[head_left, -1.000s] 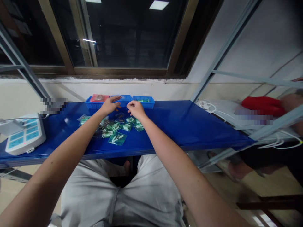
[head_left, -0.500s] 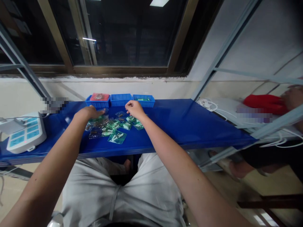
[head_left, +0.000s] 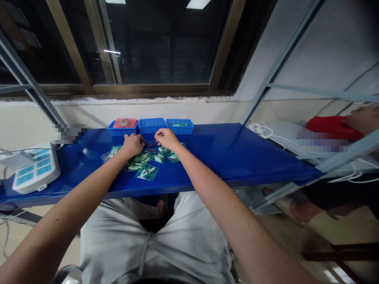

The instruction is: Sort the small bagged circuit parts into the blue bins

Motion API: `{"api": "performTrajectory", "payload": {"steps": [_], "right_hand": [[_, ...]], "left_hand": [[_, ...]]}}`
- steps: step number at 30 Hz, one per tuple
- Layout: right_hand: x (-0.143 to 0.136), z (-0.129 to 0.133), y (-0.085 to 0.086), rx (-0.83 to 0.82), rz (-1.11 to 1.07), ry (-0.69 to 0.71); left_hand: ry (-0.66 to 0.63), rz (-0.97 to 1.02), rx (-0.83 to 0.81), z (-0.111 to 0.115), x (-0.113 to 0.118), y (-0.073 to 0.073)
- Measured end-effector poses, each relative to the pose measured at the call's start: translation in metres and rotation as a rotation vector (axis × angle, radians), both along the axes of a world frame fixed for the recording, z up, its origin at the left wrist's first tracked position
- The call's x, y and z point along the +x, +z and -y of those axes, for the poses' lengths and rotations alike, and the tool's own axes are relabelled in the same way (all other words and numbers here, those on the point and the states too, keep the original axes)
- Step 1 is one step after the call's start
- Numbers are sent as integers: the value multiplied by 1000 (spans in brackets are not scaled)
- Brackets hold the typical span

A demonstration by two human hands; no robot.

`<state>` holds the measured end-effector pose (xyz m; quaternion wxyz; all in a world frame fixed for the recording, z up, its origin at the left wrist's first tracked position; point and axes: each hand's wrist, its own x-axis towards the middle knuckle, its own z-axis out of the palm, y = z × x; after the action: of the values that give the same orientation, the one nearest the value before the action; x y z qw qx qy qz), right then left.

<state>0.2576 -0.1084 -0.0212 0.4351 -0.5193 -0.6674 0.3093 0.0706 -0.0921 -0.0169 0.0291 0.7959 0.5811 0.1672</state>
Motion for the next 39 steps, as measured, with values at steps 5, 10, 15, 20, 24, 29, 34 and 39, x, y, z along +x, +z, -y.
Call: {"api": "performTrajectory", "payload": {"steps": [5, 10, 15, 20, 24, 29, 34, 39], "right_hand": [[1, -6, -5, 78, 80, -22], [1, -9, -7, 138, 130, 22], [1, -6, 0, 150, 45, -32], [2, -1, 6, 132, 0, -41], [2, 1, 9, 111, -27, -40], [3, -2, 7, 118, -10, -96], [2, -2, 5, 194, 8, -72], [2, -2, 5, 210, -73, -40]], "left_hand": [[-210, 68, 87, 3, 13, 0], [-280, 257, 97, 8, 16, 5], [-255, 441, 42, 6, 13, 8], [-224, 657, -61, 6, 16, 13], [-229, 778, -94, 5, 16, 15], [-219, 773, -53, 0, 12, 12], [-244, 686, 10, 0, 10, 12], [-270, 722, -60, 5, 11, 14]]}}
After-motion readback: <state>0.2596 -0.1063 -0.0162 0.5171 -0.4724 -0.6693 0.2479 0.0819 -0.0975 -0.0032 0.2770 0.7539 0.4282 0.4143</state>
